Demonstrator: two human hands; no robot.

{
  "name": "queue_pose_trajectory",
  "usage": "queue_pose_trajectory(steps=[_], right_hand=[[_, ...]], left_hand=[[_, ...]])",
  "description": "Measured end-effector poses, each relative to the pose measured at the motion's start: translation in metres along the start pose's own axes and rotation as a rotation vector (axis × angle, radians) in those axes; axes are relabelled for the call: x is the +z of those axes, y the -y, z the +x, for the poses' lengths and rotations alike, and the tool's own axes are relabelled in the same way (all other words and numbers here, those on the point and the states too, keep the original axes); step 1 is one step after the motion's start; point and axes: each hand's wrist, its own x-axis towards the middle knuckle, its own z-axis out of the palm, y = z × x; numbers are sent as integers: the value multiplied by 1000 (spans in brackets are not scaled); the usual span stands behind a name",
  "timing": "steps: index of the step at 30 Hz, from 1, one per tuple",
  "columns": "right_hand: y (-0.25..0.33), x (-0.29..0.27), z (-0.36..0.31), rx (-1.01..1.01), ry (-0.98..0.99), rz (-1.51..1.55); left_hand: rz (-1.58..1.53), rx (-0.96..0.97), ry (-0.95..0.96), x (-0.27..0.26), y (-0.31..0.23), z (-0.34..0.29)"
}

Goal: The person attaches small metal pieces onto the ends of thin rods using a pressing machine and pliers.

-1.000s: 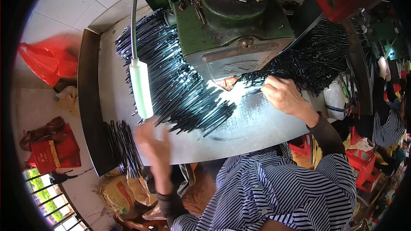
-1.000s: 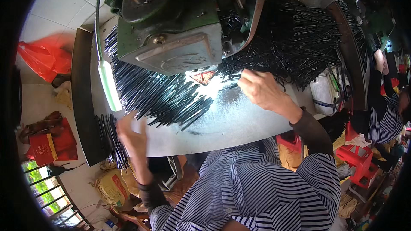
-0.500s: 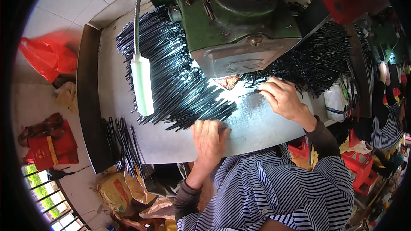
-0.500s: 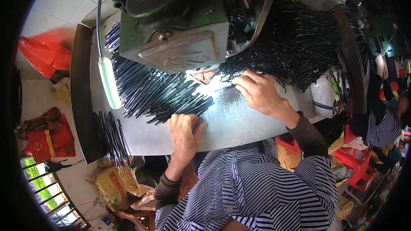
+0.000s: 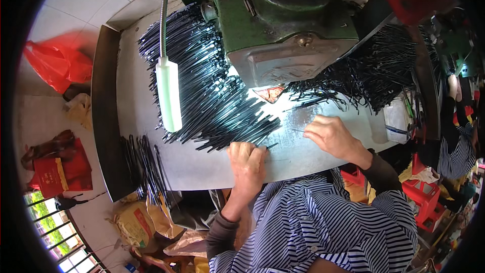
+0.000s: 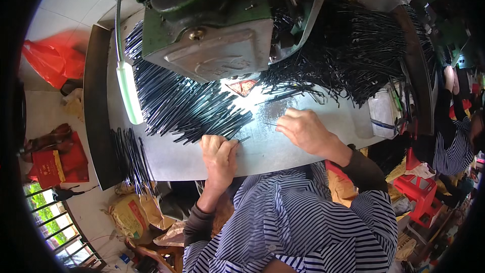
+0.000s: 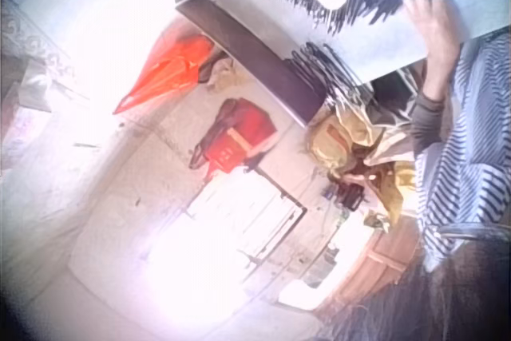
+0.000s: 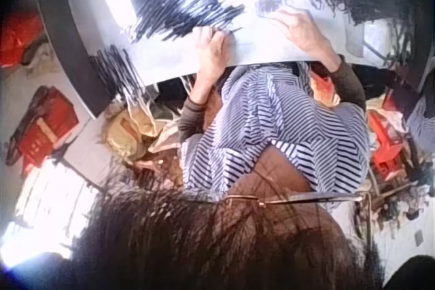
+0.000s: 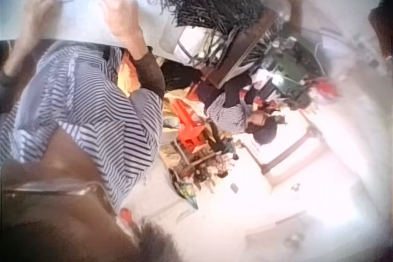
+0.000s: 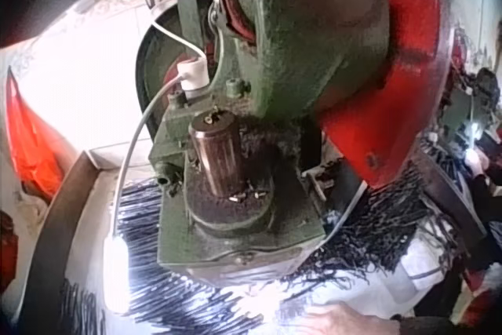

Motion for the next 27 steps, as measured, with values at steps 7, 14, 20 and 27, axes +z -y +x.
queue_pose_trajectory(steps=[7,14,20,27], right_hand=[[4,9,5,85,-70,45],[25,17,43,313,-150,642],[32,15,62,244,-270,530],[24,17,74,249,-321,569]], left_hand=[[20,-1,-14,-13,-12,14],[-252,-16,-106,-4,0,84],[-221,-37,-143,10,6,99],[-266,-95,-153,15,8,99]])
